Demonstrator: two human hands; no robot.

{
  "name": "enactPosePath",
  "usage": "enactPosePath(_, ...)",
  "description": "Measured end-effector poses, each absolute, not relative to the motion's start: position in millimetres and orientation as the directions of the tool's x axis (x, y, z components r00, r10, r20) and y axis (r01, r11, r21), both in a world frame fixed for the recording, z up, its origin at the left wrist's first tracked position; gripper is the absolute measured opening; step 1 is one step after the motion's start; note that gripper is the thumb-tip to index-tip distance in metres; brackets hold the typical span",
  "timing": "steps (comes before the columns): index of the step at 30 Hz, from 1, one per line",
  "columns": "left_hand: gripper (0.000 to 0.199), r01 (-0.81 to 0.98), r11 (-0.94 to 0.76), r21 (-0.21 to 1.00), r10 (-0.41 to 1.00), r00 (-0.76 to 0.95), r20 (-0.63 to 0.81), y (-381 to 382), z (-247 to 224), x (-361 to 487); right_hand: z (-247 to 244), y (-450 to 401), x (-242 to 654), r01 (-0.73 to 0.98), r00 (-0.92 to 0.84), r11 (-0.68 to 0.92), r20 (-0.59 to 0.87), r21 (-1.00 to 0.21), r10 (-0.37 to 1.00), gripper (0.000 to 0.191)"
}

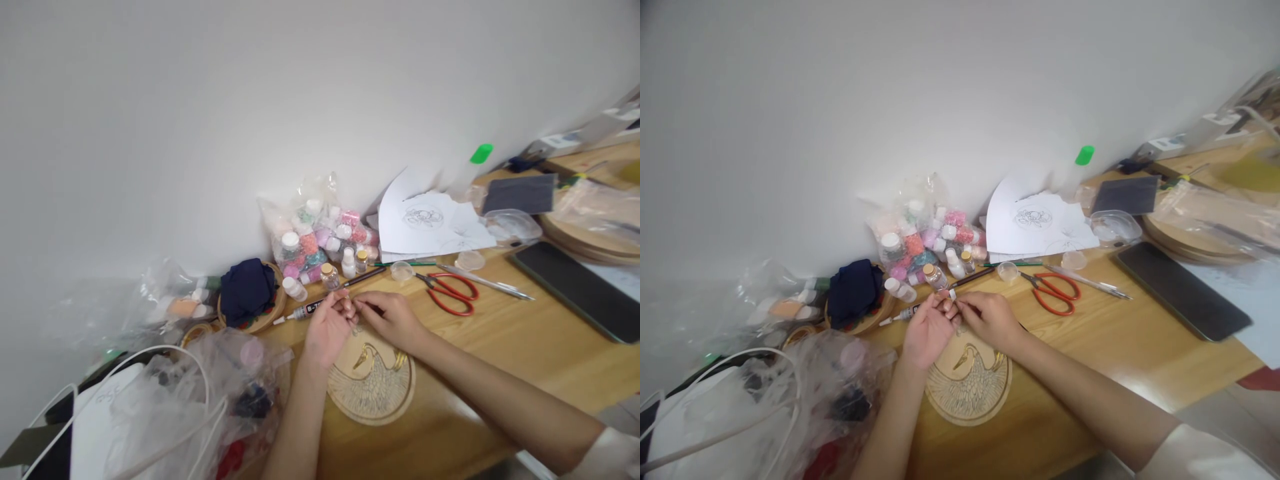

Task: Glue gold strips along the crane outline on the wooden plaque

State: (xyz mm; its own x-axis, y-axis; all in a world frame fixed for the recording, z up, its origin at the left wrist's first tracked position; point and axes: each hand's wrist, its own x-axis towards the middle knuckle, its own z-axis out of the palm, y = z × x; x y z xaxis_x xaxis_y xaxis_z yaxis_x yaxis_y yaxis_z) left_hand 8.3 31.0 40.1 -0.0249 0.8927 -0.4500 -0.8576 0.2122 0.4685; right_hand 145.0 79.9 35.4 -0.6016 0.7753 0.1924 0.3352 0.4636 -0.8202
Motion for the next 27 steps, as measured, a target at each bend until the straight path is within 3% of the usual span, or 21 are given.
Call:
enactPosePath(8,0.033,-0.884,0.199,0.424,0.901,-0.005,-0.433,30.3,41.6,7.9,32.1,78.9,144.6,0.334,-0.576,0.432,0.181,-0.838,0.797,0.021)
enactPosePath(27,0.023,-0.869,0.215,0.446,0.89,-0.013,-0.455,31.0,40.6,7.8,28.7,77.6,145.1,0.335,-0.538,0.409,0.184,-0.849,0.822,0.02)
